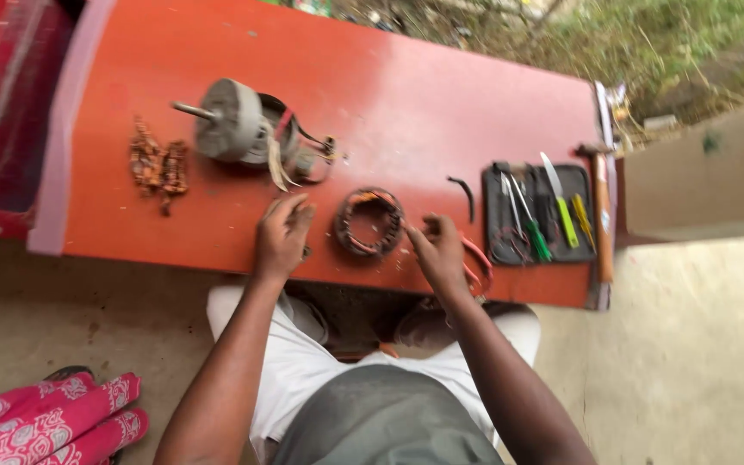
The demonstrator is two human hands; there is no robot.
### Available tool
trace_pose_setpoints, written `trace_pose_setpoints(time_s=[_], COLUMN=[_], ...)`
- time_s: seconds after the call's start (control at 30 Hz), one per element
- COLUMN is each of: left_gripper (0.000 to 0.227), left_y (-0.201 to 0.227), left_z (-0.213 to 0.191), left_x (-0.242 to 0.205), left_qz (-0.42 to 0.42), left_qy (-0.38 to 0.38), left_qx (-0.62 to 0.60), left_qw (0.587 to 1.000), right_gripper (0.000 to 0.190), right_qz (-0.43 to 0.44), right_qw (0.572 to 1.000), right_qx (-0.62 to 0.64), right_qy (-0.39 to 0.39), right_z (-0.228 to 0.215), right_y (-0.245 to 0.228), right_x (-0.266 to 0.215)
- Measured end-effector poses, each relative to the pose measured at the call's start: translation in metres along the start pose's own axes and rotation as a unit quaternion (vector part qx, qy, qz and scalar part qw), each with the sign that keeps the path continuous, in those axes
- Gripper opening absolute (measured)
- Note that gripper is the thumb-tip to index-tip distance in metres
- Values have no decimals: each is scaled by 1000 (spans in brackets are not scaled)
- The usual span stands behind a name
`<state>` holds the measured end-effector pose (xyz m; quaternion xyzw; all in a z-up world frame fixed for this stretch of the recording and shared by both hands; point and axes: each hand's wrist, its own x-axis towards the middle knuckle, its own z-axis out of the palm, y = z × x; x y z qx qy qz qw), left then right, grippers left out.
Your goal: The recorder is shown using pliers and hands to extract copper wiring from a motor's stator coil.
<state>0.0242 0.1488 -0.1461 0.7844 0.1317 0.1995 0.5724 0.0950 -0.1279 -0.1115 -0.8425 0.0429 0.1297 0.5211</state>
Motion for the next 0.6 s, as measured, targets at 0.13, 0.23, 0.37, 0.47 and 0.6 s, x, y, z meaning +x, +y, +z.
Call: trace_pose_setpoints(time_s=[0.13,0.23,0.37,0.47,0.6], left_gripper=[42,40,50,57,57], left_y=[14,7,34,59,93], left_z=[53,72,82,85,86], left_x=[14,13,5,7,16], left_qz=[-1,12,-25,-48,-117], left_qy=[-85,-97,-110,-144,-148], left_qx=[36,137,52,-41,-101], left_qw=[996,986,992,988,977], right_gripper=[49,46,37,33,33], right_qz=[66,84,73,84,112], right_qw=[996,988,967,942,922], right_qx=[16,61,191,270,304], right_qy=[-52,-116,-151,-180,-212], right_z=[10,19,18,14,4], right_y=[-15,10,43,50,35], right_x=[-4,4,7,7,2])
